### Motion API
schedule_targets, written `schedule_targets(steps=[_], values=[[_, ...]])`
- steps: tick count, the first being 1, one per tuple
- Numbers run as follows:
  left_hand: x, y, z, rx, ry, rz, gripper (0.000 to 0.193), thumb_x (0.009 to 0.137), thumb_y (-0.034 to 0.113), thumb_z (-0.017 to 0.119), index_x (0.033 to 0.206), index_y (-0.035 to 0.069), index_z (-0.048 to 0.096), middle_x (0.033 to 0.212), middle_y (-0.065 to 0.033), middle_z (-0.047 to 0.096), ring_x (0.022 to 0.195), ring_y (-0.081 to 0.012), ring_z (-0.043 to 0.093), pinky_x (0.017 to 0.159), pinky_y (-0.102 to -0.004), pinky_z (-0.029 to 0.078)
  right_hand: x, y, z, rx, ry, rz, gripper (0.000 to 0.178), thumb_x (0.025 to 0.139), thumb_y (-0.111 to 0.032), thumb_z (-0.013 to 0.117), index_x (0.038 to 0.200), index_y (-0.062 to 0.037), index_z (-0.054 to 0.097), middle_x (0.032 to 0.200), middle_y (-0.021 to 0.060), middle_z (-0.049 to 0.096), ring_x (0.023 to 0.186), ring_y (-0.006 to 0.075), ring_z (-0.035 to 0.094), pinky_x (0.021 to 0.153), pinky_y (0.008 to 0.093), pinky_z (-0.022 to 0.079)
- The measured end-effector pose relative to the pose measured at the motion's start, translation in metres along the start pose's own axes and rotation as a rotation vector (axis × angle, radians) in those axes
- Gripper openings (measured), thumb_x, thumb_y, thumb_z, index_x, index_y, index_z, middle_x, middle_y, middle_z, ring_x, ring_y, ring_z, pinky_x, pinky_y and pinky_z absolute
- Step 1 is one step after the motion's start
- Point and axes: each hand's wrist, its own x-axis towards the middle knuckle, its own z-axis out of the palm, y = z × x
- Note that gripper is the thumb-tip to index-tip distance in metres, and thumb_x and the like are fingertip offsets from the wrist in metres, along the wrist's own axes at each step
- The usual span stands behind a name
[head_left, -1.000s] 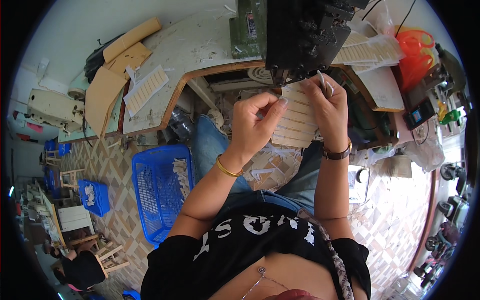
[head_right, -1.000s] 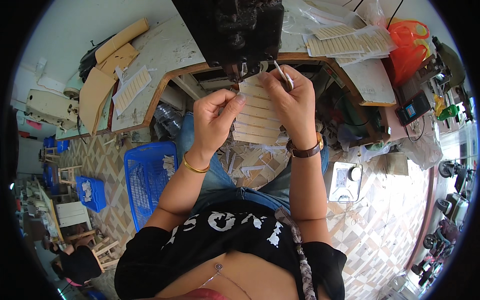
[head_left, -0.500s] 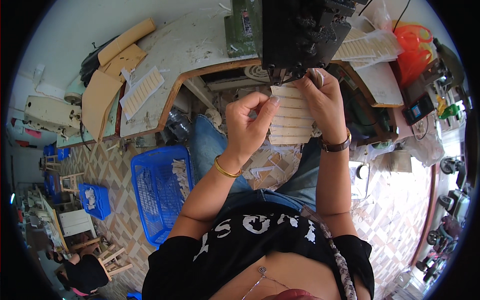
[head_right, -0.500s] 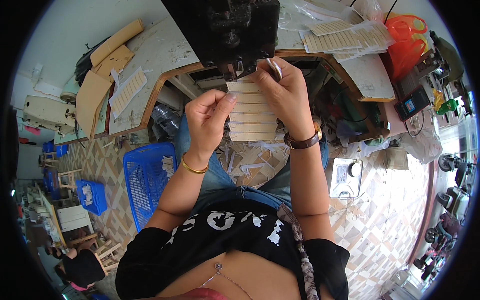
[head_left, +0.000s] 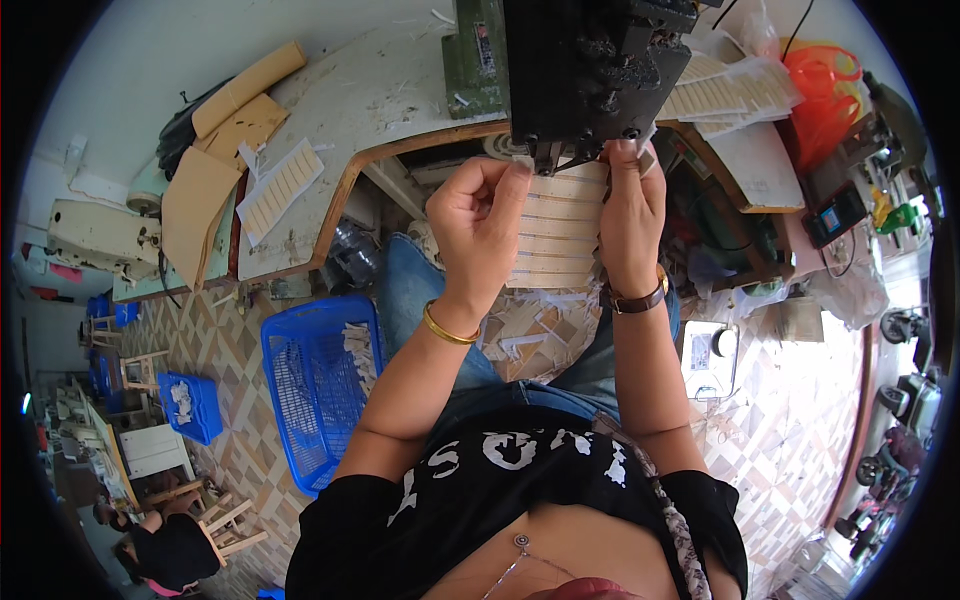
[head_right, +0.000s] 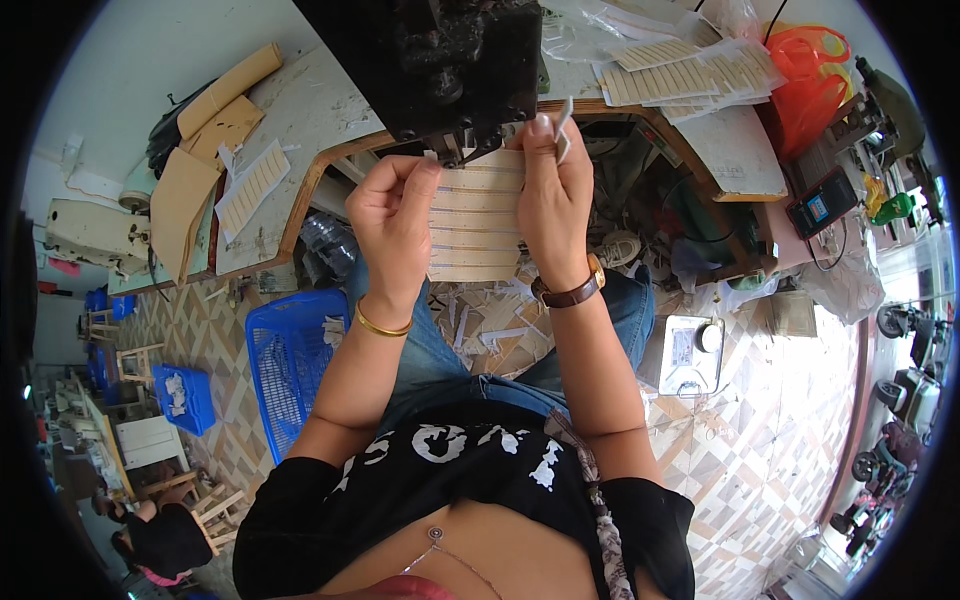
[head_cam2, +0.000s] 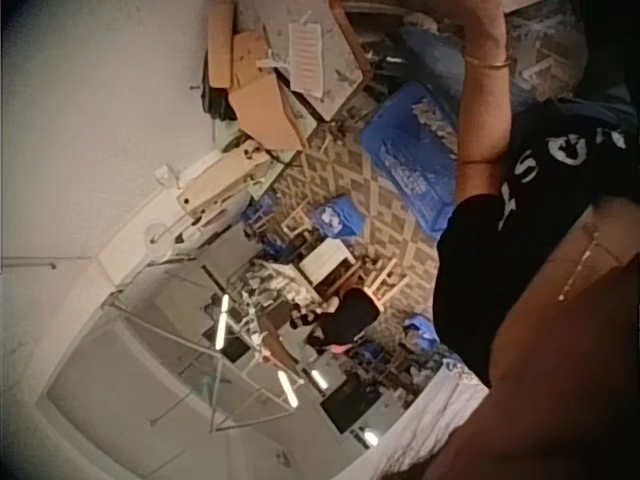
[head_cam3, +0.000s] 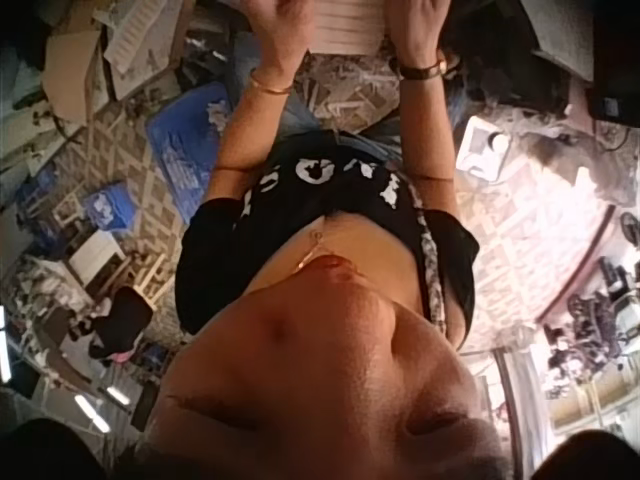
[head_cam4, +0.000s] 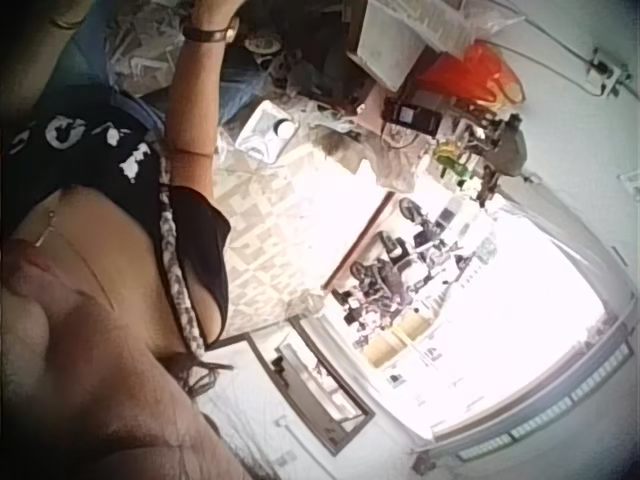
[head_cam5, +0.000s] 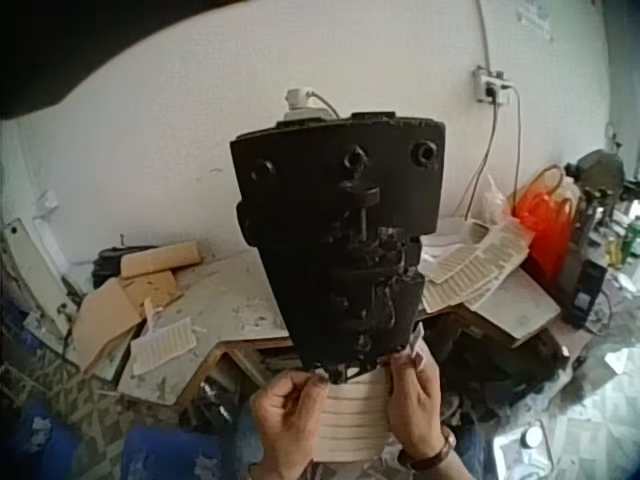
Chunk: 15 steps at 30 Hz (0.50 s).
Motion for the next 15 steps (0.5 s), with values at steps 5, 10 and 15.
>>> schedule_targets(steps=[5,10,15], values=[[-0.002,-0.004,0.001,-0.007,0.098,0.09,0.014,0.084,0.006,0.06,0.071,0.0,0.057,0.063,0.0054,0.051,0.056,0.0017,0.039,0.048,-0.0141,0.03,-0.024,0.007,-0.024,0.217,-0.108,0.107,0.025,0.084,-0.011,0.059,0.069,-0.008,0.039,0.07,-0.0002,0.051,0.06,0.0037,0.04,0.053,0.0171,0.033],[-0.003,-0.007,-0.005,-0.018,0.184,0.118,0.013,0.083,0.004,0.06,0.072,-0.001,0.057,0.065,0.0046,0.052,0.057,0.0015,0.041,0.05,-0.0137,0.032,-0.032,0.01,-0.011,0.129,-0.14,0.019,0.031,0.077,-0.003,0.065,0.069,-0.0086,0.036,0.07,-0.0005,0.05,0.064,0.0043,0.04,0.056,0.0184,0.034],[-0.001,-0.007,-0.025,0.001,0.209,0.073,0.012,0.083,0.003,0.06,0.071,-0.001,0.057,0.064,0.0048,0.052,0.057,0.0012,0.04,0.051,-0.0138,0.032,-0.033,-0.001,0.004,0.047,-0.245,-0.033,0.035,0.082,-0.004,0.061,0.061,-0.0094,0.033,0.062,-0.0041,0.042,0.057,0.0029,0.033,0.05,0.0196,0.028]])
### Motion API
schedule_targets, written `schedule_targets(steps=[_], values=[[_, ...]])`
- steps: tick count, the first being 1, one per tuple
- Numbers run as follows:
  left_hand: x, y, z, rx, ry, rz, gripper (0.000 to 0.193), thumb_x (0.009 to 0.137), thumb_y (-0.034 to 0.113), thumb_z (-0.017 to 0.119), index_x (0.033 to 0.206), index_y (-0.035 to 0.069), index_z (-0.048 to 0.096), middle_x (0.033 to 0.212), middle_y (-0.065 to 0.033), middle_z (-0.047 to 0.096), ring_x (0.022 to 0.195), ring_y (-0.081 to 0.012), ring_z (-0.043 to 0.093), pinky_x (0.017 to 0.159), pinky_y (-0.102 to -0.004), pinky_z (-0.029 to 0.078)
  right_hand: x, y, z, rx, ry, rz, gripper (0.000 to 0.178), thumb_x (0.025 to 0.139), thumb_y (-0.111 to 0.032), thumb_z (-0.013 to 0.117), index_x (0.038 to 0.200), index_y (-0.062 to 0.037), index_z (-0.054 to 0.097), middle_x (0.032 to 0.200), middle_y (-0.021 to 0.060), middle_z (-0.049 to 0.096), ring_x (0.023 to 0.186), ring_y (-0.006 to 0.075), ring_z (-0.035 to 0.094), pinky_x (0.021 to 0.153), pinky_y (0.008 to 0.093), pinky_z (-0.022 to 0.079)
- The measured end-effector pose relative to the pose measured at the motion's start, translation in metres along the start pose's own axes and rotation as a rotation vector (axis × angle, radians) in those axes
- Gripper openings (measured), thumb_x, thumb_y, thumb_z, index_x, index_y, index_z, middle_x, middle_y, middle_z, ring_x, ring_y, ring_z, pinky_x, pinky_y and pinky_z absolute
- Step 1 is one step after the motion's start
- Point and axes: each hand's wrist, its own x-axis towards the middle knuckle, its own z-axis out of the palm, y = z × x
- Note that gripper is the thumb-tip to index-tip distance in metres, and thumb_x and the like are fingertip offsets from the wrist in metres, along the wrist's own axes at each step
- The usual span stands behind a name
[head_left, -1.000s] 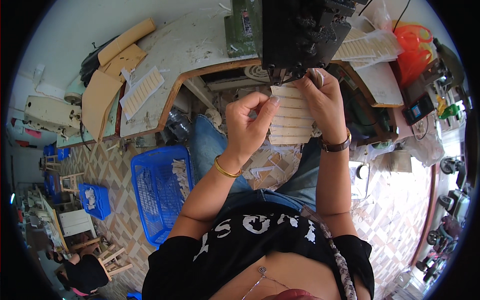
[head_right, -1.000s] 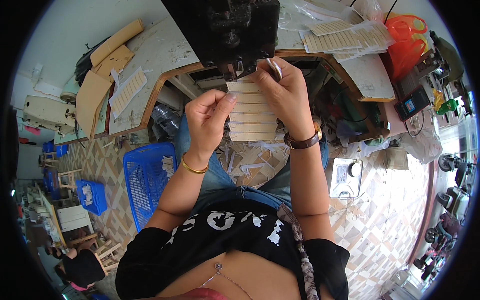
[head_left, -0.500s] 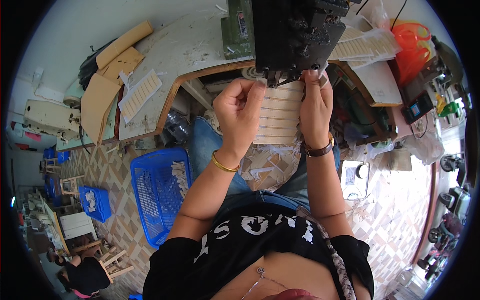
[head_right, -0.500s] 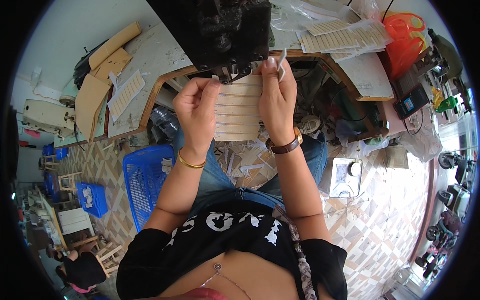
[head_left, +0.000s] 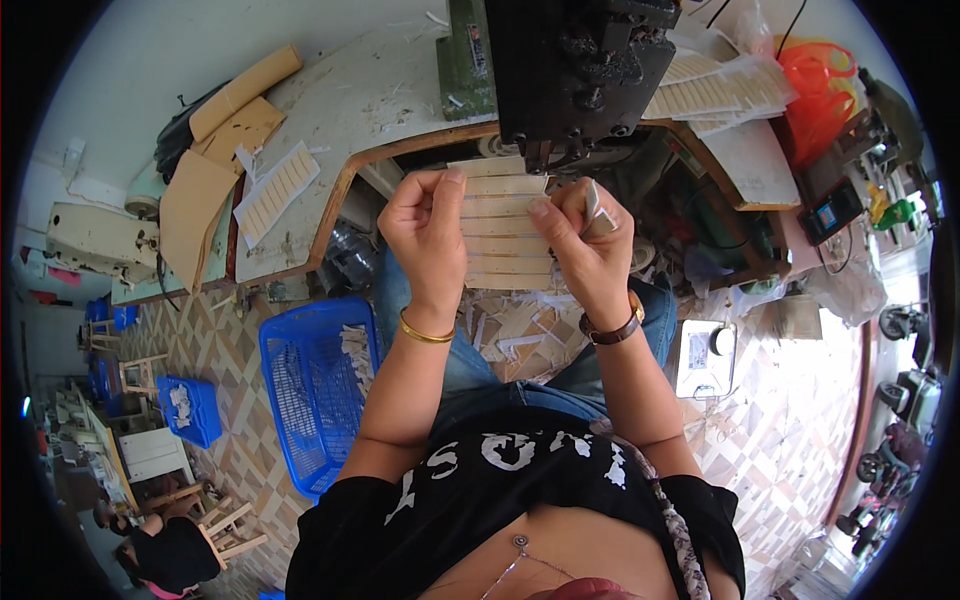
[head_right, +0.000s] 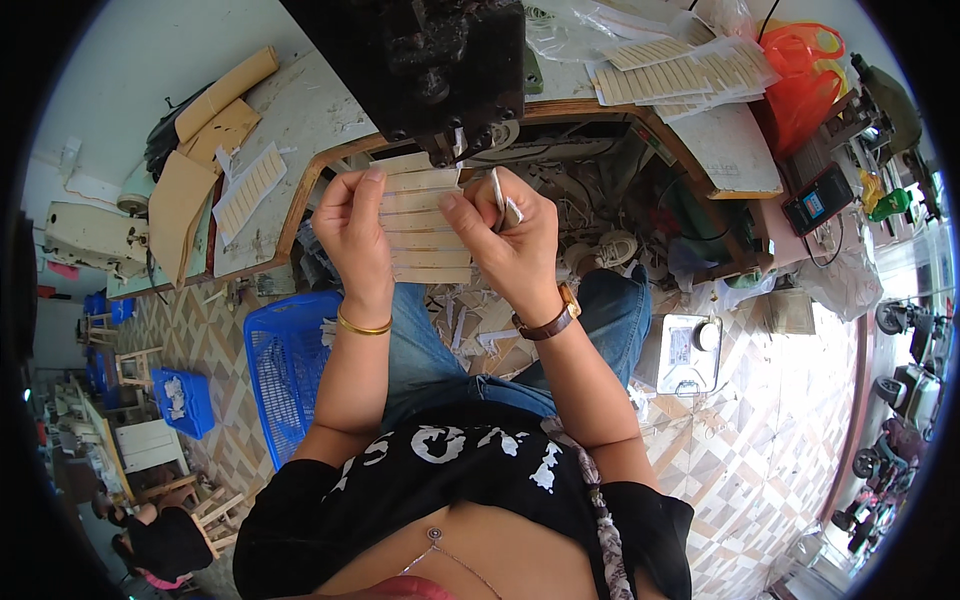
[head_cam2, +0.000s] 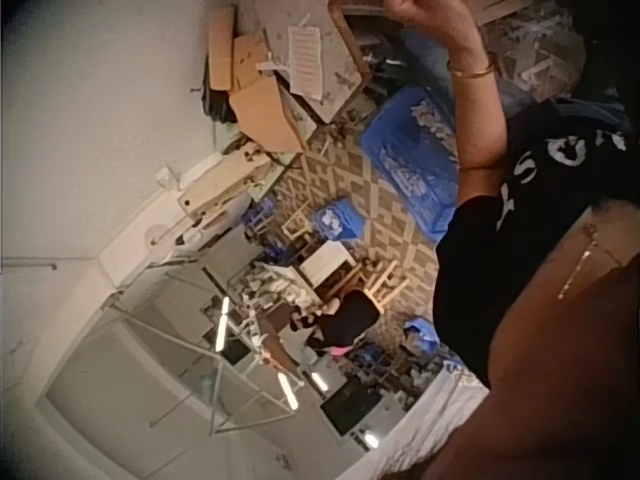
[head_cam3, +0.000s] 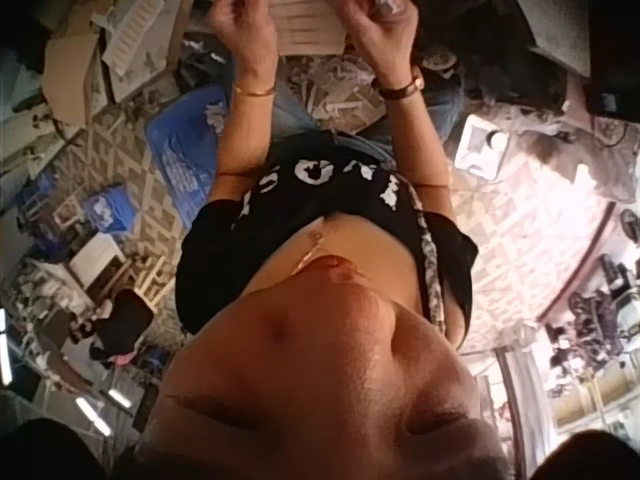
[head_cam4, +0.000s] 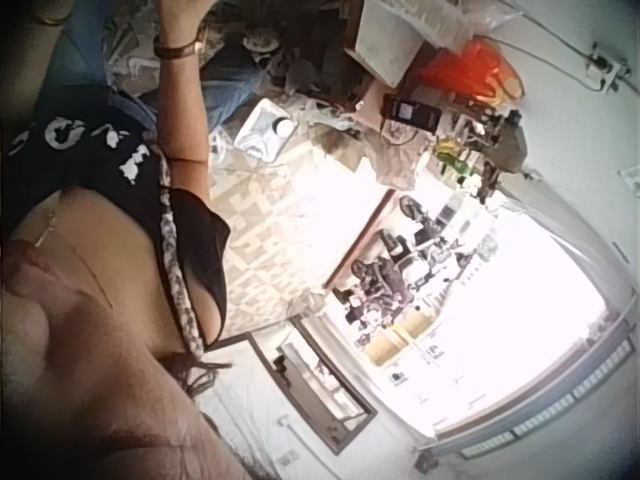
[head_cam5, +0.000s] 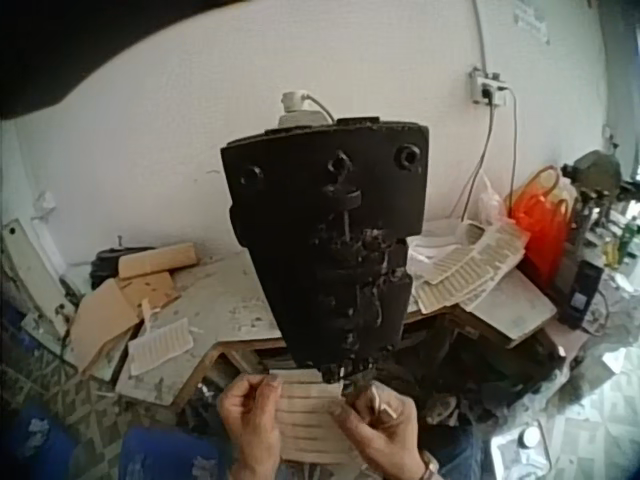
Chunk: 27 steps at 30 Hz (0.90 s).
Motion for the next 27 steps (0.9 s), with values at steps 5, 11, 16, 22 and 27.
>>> schedule_targets(steps=[5,11,16,22,27], values=[[0.006,0.01,-0.033,0.201,-0.144,0.041,0.012,0.081,0.003,0.06,0.07,-0.001,0.057,0.061,0.004,0.052,0.054,-0.0002,0.042,0.048,-0.0154,0.032,-0.013,-0.008,-0.015,-0.377,0.098,-0.102,0.021,0.087,-0.016,0.057,0.073,-0.001,0.059,0.061,0.0063,0.055,0.054,0.0155,0.051,0.051,0.0267,0.04],[-0.009,0.027,-0.011,0.351,-0.482,0.167,0.008,0.079,0.004,0.064,0.073,-0.001,0.061,0.061,-0.0011,0.057,0.054,-0.0034,0.048,0.049,-0.0177,0.037,-0.02,-0.021,-0.012,-0.609,-0.067,-0.235,0.015,0.085,-0.015,0.058,0.089,-0.0005,0.059,0.074,0.0109,0.06,0.058,0.0207,0.054,0.058,0.0277,0.043],[-0.014,0.022,0.003,0.19,-0.532,-0.178,0.011,0.08,0.008,0.066,0.082,-0.003,0.065,0.069,-0.0021,0.062,0.062,-0.0033,0.053,0.055,-0.0153,0.041,-0.008,-0.015,-0.039,-0.389,-0.061,0.188,0.019,0.084,-0.018,0.06,0.081,0.001,0.058,0.06,0.0054,0.05,0.055,0.0086,0.043,0.052,0.0242,0.037],[-0.012,0.016,0.015,0.133,-0.444,-0.167,0.015,0.081,0.011,0.066,0.078,-0.003,0.064,0.064,-0.0027,0.061,0.057,-0.0026,0.052,0.051,-0.0159,0.04,0.017,-0.017,-0.039,-0.098,-0.05,0.267,0.021,0.085,-0.019,0.059,0.073,-0.0024,0.058,0.06,-0.0061,0.047,0.055,0.0012,0.037,0.049,0.0189,0.031],[-0.01,0.018,0.02,0.165,-0.433,-0.166,0.015,0.081,0.009,0.066,0.077,-0.004,0.063,0.064,-0.0018,0.06,0.057,-0.0017,0.05,0.05,-0.0147,0.039,0.028,-0.01,-0.042,0.045,-0.074,0.311,0.02,0.085,-0.017,0.059,0.071,-0.0034,0.057,0.059,-0.0059,0.049,0.053,0.0007,0.039,0.048,0.0185,0.032]])
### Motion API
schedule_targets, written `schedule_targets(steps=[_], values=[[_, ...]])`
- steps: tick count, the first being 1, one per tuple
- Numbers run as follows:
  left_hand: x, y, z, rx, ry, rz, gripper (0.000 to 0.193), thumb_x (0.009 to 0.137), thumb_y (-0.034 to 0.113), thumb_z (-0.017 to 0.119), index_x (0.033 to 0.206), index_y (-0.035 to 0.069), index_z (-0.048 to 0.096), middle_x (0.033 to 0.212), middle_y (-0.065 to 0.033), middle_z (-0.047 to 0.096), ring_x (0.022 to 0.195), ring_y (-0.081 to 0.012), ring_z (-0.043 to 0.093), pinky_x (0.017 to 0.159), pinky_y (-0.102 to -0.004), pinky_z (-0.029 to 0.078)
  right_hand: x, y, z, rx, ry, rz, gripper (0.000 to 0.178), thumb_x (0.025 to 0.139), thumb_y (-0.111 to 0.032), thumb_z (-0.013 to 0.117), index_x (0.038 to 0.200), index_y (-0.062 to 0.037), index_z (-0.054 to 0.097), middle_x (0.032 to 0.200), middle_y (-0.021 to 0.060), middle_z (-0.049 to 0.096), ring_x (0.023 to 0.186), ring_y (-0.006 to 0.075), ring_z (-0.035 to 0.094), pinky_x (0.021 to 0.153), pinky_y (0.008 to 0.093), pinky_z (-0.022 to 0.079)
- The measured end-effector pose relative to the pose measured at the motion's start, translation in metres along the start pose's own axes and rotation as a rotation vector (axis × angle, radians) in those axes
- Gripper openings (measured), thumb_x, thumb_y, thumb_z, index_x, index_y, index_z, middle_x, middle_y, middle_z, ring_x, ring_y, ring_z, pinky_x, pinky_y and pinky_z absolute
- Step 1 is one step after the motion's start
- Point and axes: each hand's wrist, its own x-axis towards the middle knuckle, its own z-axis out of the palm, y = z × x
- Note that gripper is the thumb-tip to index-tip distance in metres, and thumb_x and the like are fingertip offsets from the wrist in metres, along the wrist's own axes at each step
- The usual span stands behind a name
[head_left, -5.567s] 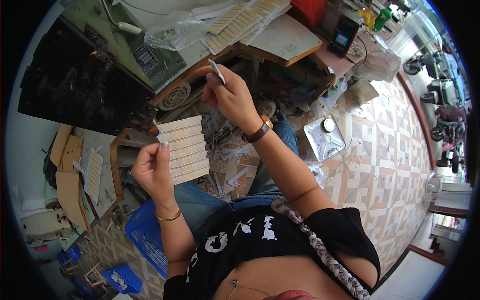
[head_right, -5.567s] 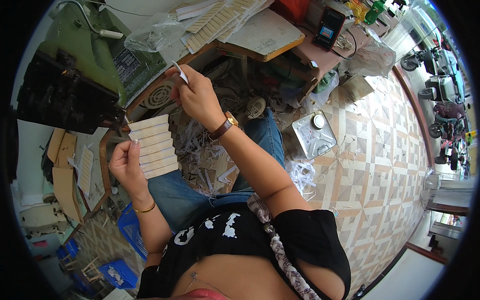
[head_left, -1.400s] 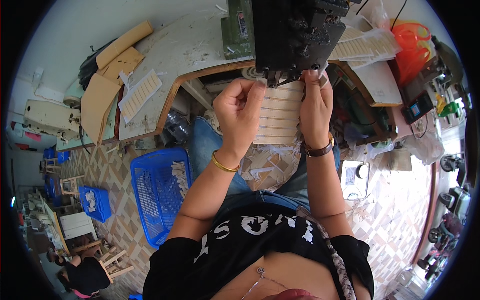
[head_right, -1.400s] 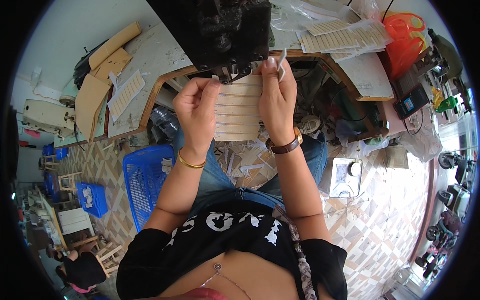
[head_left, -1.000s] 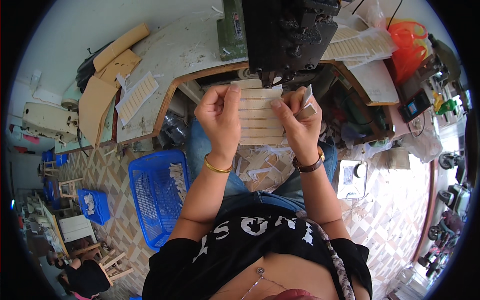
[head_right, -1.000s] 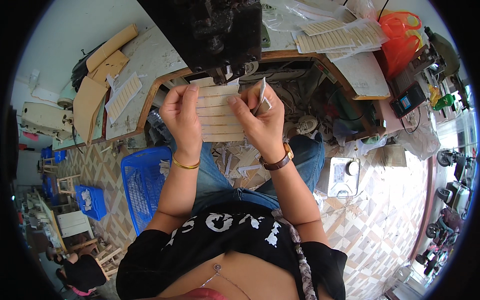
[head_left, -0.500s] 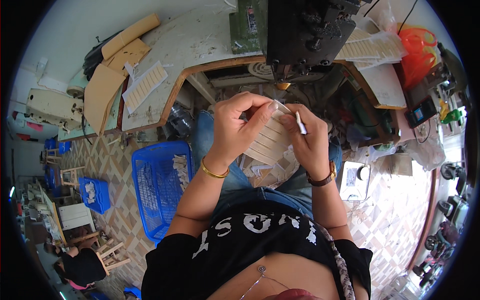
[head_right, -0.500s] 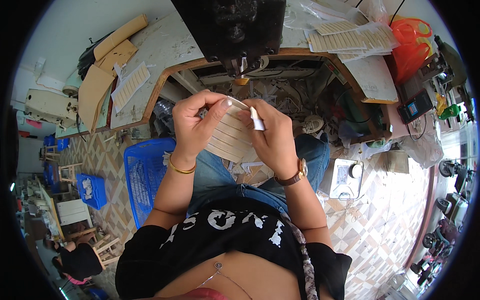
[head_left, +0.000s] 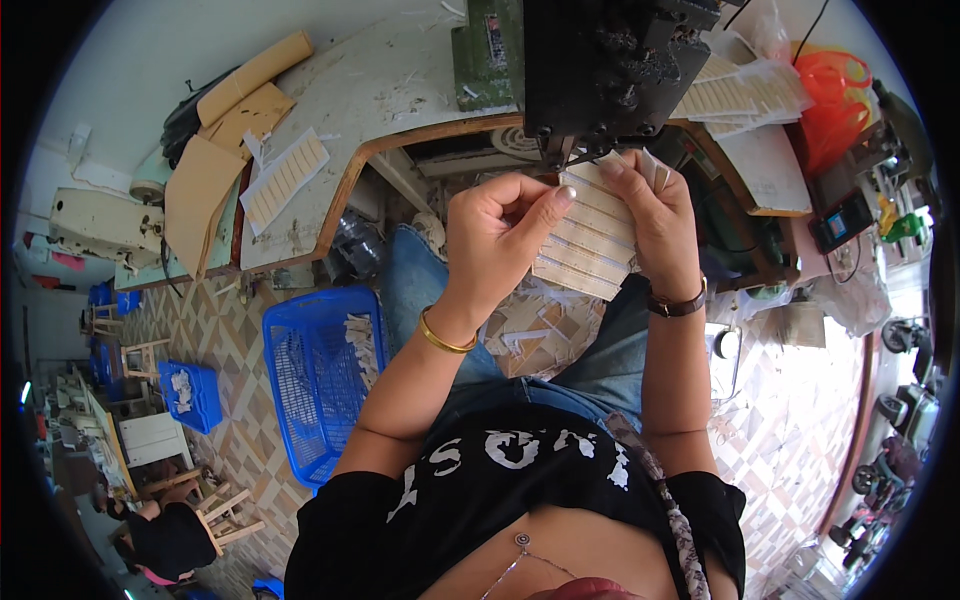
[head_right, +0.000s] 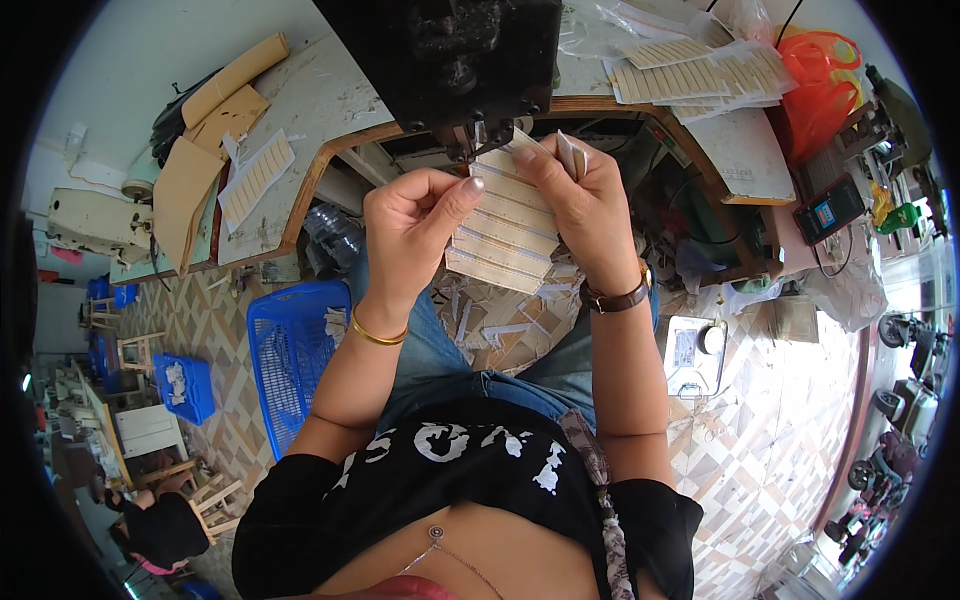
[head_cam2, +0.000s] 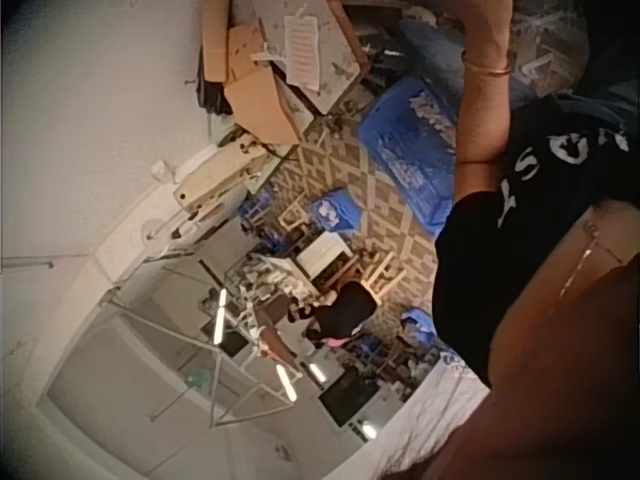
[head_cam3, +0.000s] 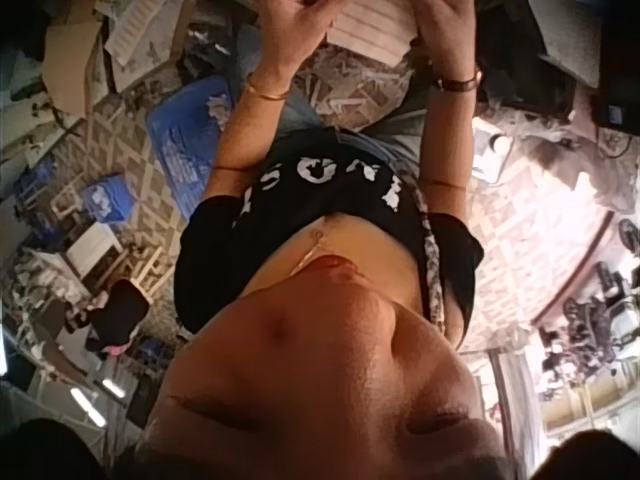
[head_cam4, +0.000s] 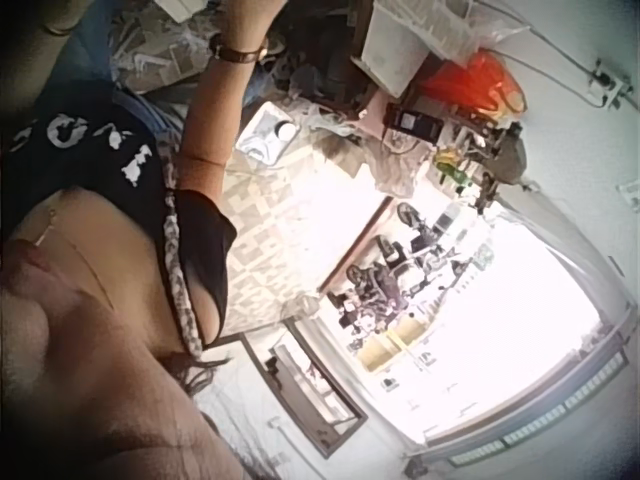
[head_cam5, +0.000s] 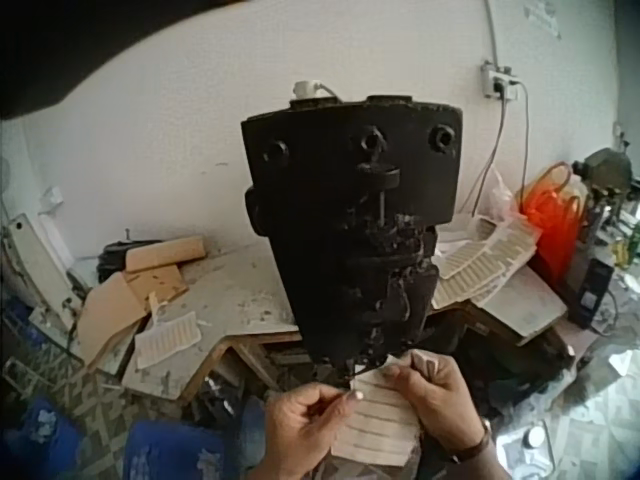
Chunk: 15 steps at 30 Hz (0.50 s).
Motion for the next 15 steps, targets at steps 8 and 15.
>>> schedule_targets(steps=[8,15], values=[[0.0,-0.004,0.005,-0.04,0.056,0.03,0.017,0.082,0.011,0.065,0.074,-0.004,0.062,0.062,0.0002,0.057,0.055,-0.0009,0.047,0.049,-0.0146,0.036,0.014,-0.002,-0.005,0.013,-0.077,0.0,0.018,0.084,-0.017,0.06,0.074,-0.0024,0.058,0.064,-0.0041,0.054,0.056,0.0013,0.043,0.05,0.0184,0.035],[0.0,-0.011,-0.007,-0.118,0.12,0.041,0.019,0.083,0.014,0.064,0.072,-0.002,0.06,0.059,0.0028,0.054,0.053,-0.0007,0.045,0.047,-0.0163,0.035,0.023,0.008,0.01,-0.043,-0.117,-0.082,0.014,0.084,-0.012,0.06,0.076,-0.0008,0.058,0.065,-0.0053,0.053,0.058,0.0006,0.042,0.051,0.0179,0.035]])
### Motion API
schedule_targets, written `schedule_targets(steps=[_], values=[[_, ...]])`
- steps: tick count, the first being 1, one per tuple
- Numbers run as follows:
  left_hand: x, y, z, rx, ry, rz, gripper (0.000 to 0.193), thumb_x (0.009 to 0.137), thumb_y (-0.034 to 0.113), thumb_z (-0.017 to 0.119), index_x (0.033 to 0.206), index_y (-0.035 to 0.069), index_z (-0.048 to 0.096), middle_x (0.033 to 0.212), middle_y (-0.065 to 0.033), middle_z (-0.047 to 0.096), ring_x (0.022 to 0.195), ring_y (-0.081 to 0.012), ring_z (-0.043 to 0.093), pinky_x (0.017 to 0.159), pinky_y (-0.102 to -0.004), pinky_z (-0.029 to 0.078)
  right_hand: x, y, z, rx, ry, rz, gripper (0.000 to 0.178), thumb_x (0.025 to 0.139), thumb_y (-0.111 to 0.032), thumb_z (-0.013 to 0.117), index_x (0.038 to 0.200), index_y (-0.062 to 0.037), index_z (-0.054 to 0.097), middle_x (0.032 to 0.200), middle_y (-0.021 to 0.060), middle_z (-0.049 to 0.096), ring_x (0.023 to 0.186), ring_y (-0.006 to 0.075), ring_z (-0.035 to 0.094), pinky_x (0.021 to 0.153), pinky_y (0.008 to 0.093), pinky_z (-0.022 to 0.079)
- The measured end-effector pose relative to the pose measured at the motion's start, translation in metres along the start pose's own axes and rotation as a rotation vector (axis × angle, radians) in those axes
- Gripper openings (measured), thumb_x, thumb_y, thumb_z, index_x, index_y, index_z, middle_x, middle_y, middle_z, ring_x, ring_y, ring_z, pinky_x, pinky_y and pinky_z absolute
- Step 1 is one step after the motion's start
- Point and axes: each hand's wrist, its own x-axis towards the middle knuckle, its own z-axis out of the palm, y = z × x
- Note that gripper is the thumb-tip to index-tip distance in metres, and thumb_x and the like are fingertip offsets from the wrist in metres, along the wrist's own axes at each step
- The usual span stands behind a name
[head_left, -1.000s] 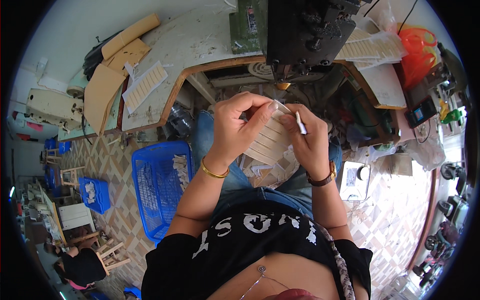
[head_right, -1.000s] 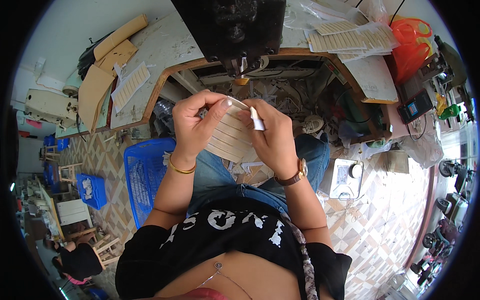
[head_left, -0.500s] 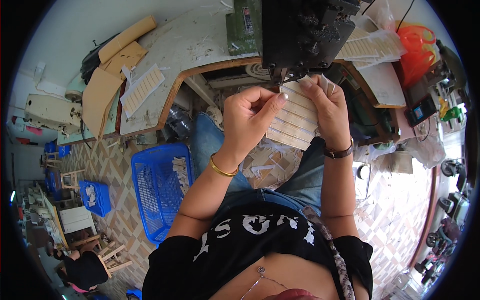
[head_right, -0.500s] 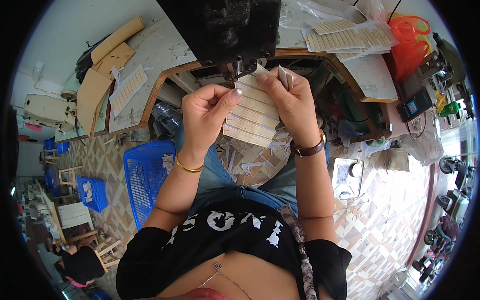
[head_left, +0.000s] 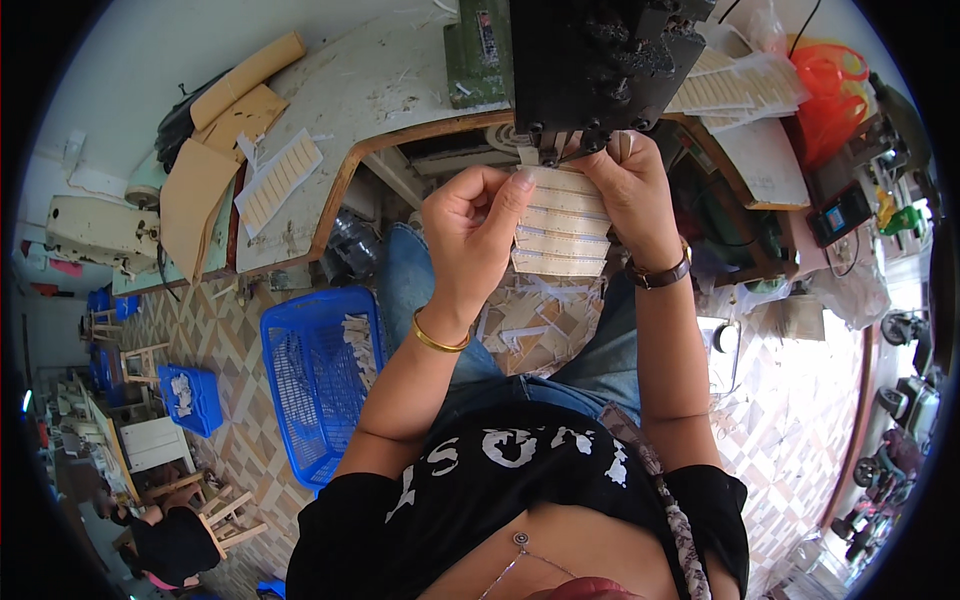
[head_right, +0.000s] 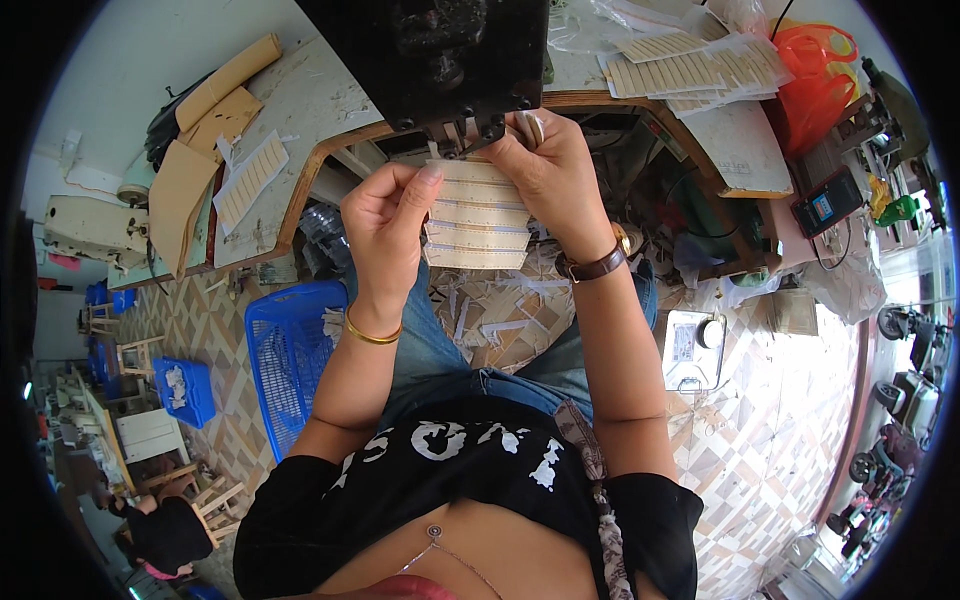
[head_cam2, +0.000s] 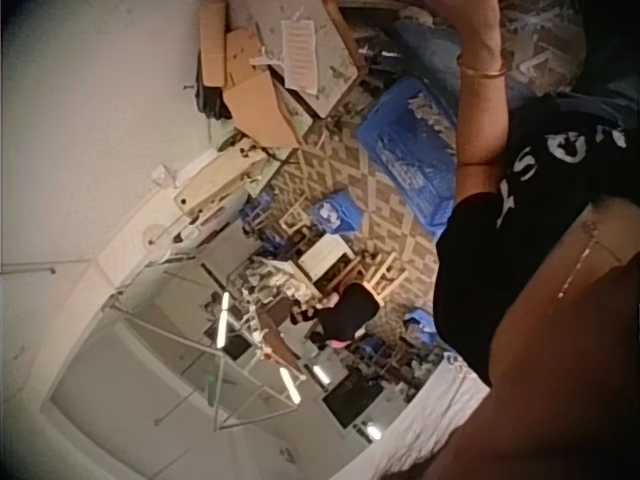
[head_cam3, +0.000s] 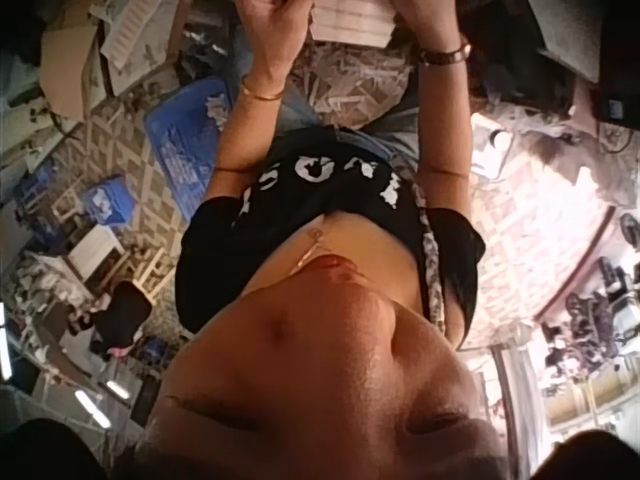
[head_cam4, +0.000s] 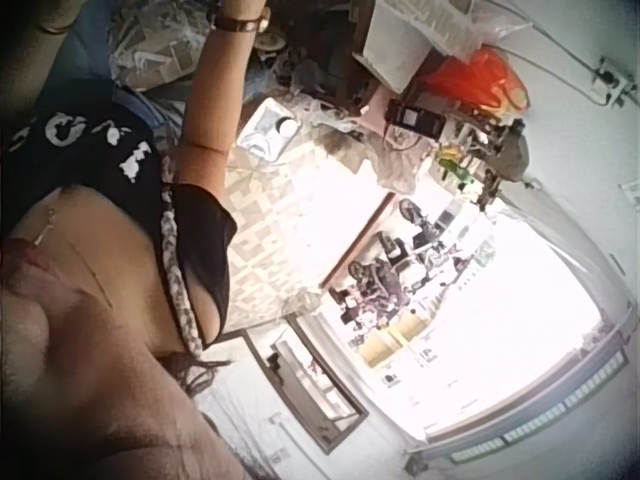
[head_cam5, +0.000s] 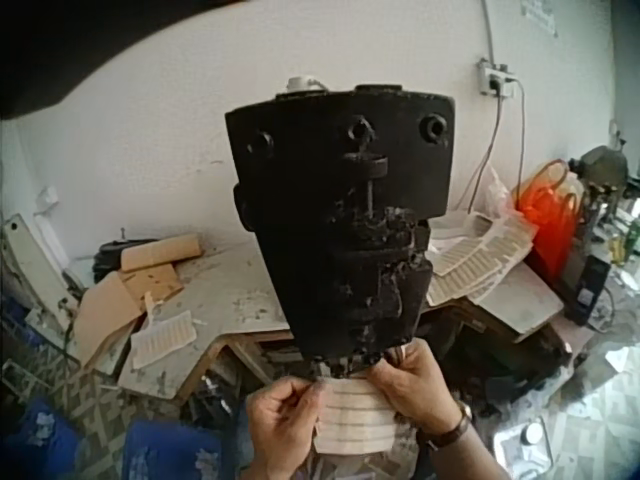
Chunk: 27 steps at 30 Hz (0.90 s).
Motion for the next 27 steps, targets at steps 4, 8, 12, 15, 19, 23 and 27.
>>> schedule_targets(steps=[4,8,12,15,19,23,27], values=[[0.007,0.006,0.007,-0.134,0.074,-0.054,0.016,0.084,0.012,0.063,0.076,-0.002,0.06,0.065,0.0027,0.055,0.057,-0.0002,0.045,0.05,-0.0154,0.036,-0.001,0.004,0.004,-0.058,0.025,-0.083,0.016,0.084,-0.015,0.062,0.077,-0.0006,0.057,0.065,-0.0053,0.052,0.058,0.0005,0.04,0.049,0.0185,0.034],[0.011,0.008,0.008,-0.136,0.038,-0.04,0.014,0.084,0.009,0.062,0.076,-0.002,0.059,0.065,0.0033,0.054,0.057,0.0004,0.044,0.05,-0.015,0.035,-0.003,0.002,0.008,-0.058,0.123,-0.133,0.018,0.085,-0.017,0.061,0.078,-0.0013,0.056,0.063,-0.0057,0.05,0.056,0.0007,0.038,0.048,0.0187,0.032],[0.007,-0.001,0.005,-0.05,0.096,0.097,0.012,0.084,0.007,0.061,0.076,-0.002,0.06,0.064,0.0039,0.053,0.057,0.0008,0.042,0.049,-0.0147,0.033,-0.017,-0.001,0.005,0.134,0.367,0.077,0.022,0.085,-0.015,0.061,0.071,-0.0058,0.047,0.061,-0.0054,0.045,0.056,0.0019,0.036,0.05,0.0185,0.031],[0.007,-0.003,-0.002,-0.053,0.147,0.09,0.012,0.084,0.006,0.061,0.076,-0.002,0.059,0.064,0.0047,0.053,0.056,0.0011,0.04,0.049,-0.0146,0.031,-0.035,0.006,0.011,0.142,0.203,-0.068,0.033,0.075,-0.006,0.07,0.07,-0.009,0.038,0.064,-0.0026,0.046,0.057,0.0037,0.038,0.051,0.0183,0.033],[0.007,-0.005,-0.014,-0.065,0.208,0.059,0.011,0.083,0.005,0.061,0.075,-0.002,0.06,0.064,0.0048,0.053,0.057,0.0013,0.041,0.05,-0.0144,0.032,-0.038,0.006,0.024,0.075,0.191,-0.139,0.036,0.075,-0.004,0.07,0.065,-0.0099,0.036,0.063,-0.0028,0.048,0.058,0.0036,0.04,0.051,0.0183,0.032],[0.006,-0.008,-0.048,-0.016,0.218,0.065,0.011,0.083,0.005,0.061,0.075,-0.002,0.06,0.064,0.0047,0.053,0.055,0.0011,0.041,0.049,-0.0146,0.031,-0.04,0.006,0.025,-0.089,0.157,-0.107,0.023,0.082,-0.012,0.064,0.067,-0.0051,0.049,0.059,-0.0008,0.051,0.054,0.0053,0.043,0.05,0.0205,0.035],[0.0,0.012,-0.063,0.215,-0.028,0.121,0.01,0.082,0.006,0.062,0.074,0.0,0.062,0.06,0.003,0.054,0.053,-0.0009,0.043,0.047,-0.0163,0.032,-0.049,-0.004,0.027,-0.505,0.239,-0.376,0.013,0.085,-0.013,0.057,0.082,-0.0012,0.06,0.066,0.0092,0.059,0.056,0.019,0.054,0.054,0.0268,0.042]])
